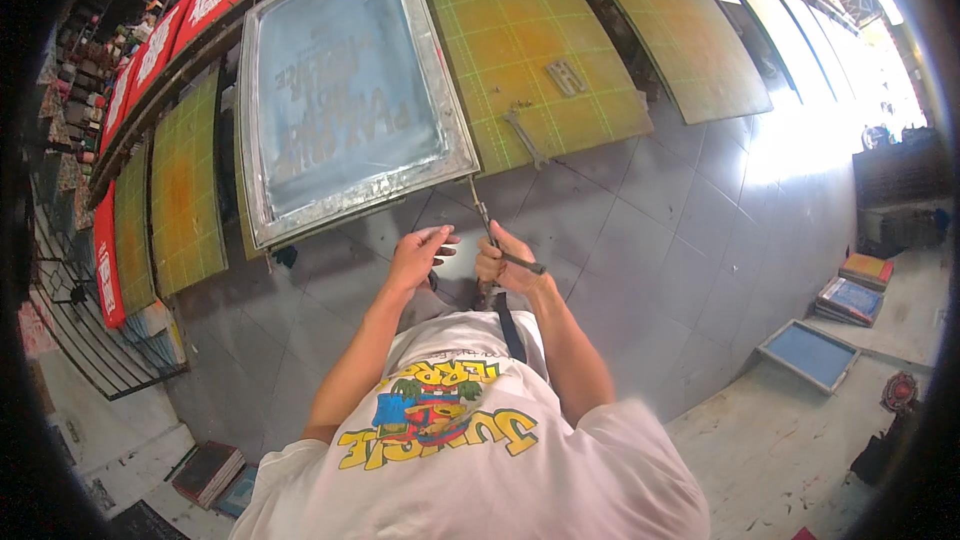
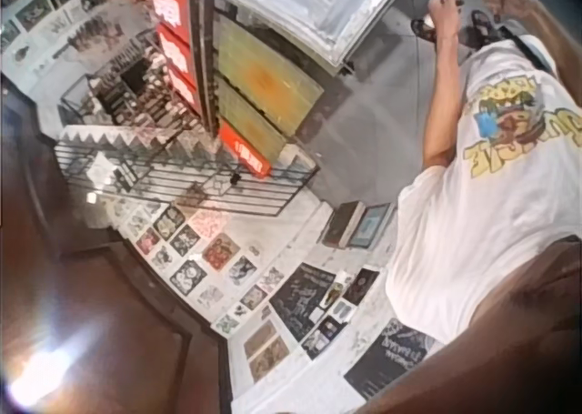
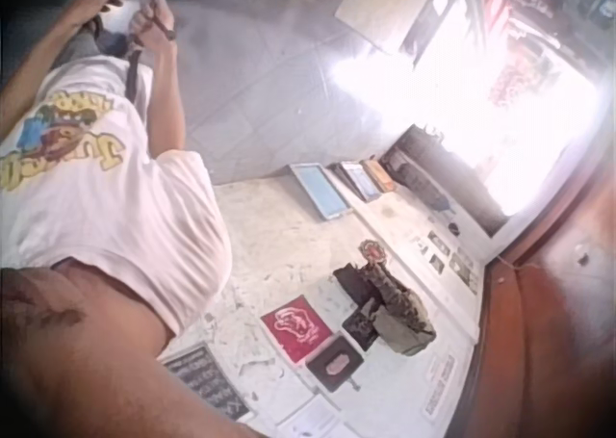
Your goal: The person uses a wrench to tighten and adjust the position of a screen printing frame on a production line.
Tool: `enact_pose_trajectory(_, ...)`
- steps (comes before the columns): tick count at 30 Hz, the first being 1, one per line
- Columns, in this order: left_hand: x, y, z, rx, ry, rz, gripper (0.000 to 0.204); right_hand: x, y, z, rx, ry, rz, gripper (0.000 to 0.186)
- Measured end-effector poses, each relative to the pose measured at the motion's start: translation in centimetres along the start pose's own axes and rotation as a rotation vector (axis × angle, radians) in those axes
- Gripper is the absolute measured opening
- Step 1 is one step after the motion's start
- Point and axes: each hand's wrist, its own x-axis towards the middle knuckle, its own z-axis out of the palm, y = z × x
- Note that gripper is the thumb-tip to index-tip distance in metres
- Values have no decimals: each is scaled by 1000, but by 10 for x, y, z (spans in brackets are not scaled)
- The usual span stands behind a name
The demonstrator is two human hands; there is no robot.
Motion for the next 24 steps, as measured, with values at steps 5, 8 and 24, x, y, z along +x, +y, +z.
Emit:
enact_pose_trajectory(5, 6, 9, 13, -4, -32, 32, 44, 5, 8, -7, 80, 6, -14, 60)
enact_pose_trajectory(8, 14, 5, 24, -39, 8, 100, 43, 11, 13, -9, 130, -64, -7, 60)
enact_pose_trajectory(24, 28, 24, 46, 47, 44, 124, 38, 24, 28, -15, 473, -126, -90, 54)
